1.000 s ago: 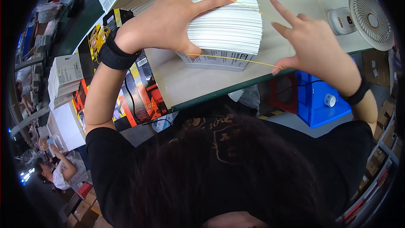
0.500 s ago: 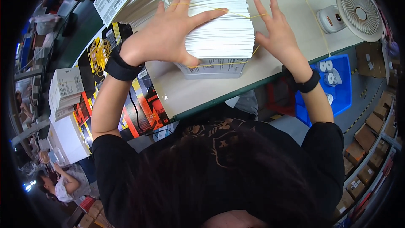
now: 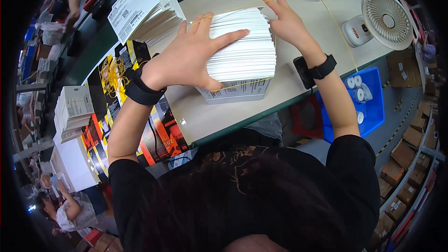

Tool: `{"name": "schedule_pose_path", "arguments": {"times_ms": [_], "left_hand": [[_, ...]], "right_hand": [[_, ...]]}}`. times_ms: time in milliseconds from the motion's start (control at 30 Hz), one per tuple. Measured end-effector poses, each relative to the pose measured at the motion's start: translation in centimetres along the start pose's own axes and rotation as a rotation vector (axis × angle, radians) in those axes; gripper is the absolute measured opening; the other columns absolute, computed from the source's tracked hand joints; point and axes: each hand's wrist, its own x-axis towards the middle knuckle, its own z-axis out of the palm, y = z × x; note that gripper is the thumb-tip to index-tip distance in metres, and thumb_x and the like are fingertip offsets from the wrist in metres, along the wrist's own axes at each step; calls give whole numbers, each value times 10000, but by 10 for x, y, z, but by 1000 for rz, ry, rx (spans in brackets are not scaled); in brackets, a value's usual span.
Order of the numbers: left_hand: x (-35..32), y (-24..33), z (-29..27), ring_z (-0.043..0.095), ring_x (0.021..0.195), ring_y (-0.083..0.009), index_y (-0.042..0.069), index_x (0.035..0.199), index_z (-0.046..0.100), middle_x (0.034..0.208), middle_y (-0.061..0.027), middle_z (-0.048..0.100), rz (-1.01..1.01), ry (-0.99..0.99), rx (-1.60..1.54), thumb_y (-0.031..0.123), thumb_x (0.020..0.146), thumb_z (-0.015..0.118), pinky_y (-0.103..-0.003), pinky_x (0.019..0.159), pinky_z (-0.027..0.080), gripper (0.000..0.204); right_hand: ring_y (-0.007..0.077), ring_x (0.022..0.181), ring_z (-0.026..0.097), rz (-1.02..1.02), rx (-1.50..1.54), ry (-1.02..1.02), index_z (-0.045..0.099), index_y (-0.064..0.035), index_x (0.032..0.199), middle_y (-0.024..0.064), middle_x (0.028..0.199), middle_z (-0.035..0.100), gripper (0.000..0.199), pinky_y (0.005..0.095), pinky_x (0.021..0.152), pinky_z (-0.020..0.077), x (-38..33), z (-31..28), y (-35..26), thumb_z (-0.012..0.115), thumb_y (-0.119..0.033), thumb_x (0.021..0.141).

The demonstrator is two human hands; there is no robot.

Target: Organizing printed labels into stacks, securing them with rubber bands, and applying small QR code stickers to product documents.

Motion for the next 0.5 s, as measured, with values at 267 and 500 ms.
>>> {"name": "schedule_pose_path", "arguments": {"times_ms": [267, 500], "left_hand": [[-1, -2, 3, 282, 1185, -499, 302, 1349, 306, 1270, -339, 274, -6, 10, -30, 325, 478, 720, -488, 992, 276, 965], [-5, -12, 12, 252, 1211, -478, 225, 1322, 346, 1275, -327, 273, 61, 134, -223, 353, 495, 730, -477, 990, 279, 921]], "right_hand": [[253, 1191, 429, 23, 198, -220, 549, -76, 1184, 107, 1370, 360, 384, 311, 927, 392, 24, 24, 27, 501, -91, 804], [177, 869, 573, 28, 456, -209, 604, 68, 996, 131, 985, 608, 283, 268, 791, 442, 22, 29, 24, 495, -141, 839]]}}
